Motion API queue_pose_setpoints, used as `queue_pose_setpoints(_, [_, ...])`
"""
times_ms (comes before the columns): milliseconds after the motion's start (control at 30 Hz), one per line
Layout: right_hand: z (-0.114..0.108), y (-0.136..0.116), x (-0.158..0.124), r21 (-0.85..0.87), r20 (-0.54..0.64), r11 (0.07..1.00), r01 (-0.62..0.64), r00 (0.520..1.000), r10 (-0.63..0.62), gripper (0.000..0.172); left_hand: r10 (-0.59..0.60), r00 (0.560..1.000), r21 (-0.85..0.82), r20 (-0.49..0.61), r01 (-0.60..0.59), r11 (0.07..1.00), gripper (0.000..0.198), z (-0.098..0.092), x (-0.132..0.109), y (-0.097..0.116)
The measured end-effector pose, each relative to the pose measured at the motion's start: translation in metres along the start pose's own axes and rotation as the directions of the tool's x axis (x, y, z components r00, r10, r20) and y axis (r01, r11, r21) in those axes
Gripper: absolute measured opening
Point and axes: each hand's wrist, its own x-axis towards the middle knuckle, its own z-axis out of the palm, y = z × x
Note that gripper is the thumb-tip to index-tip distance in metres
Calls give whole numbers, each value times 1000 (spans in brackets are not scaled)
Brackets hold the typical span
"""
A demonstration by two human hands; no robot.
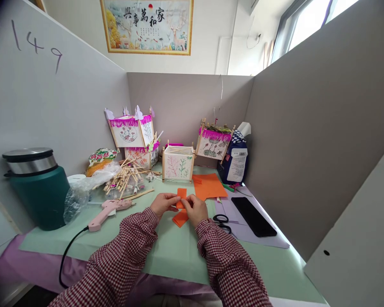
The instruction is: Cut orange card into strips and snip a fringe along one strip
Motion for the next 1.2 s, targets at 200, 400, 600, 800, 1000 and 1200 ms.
queue_pose_setpoints(200, [-4, -1, 4, 202, -92, 977, -63, 992, 83, 38, 3, 1000, 65, -5, -2, 998, 36, 2, -1, 2])
queue_pose_setpoints(400, [-6, 2, 6, 320, 12, 945, -62, 998, 61, 33, 28, 998, 188, 53, -37, 982, 29, 5, -3, 0])
queue_pose_setpoints(600, [-7, 4, 7, 478, 5, 871, -110, 992, 122, 32, -27, 990, 195, 137, 0, 981, 33, 6, -4, 0])
queue_pose_setpoints(800, [-9, 0, 8, 575, 40, 799, -175, 982, 186, 38, 24, 1000, 174, 10, -26, 984, 31, 5, -3, 2])
queue_pose_setpoints(1000, [-13, -4, 7, 605, 50, 770, -202, 975, 216, 37, -3, 999, 44, 52, 0, 999, 43, 5, -7, 6])
queue_pose_setpoints(1200, [-10, -2, 7, 613, 103, 758, -222, 974, 202, 44, -60, 993, -80, 104, 69, 994, 46, 3, -7, 4])
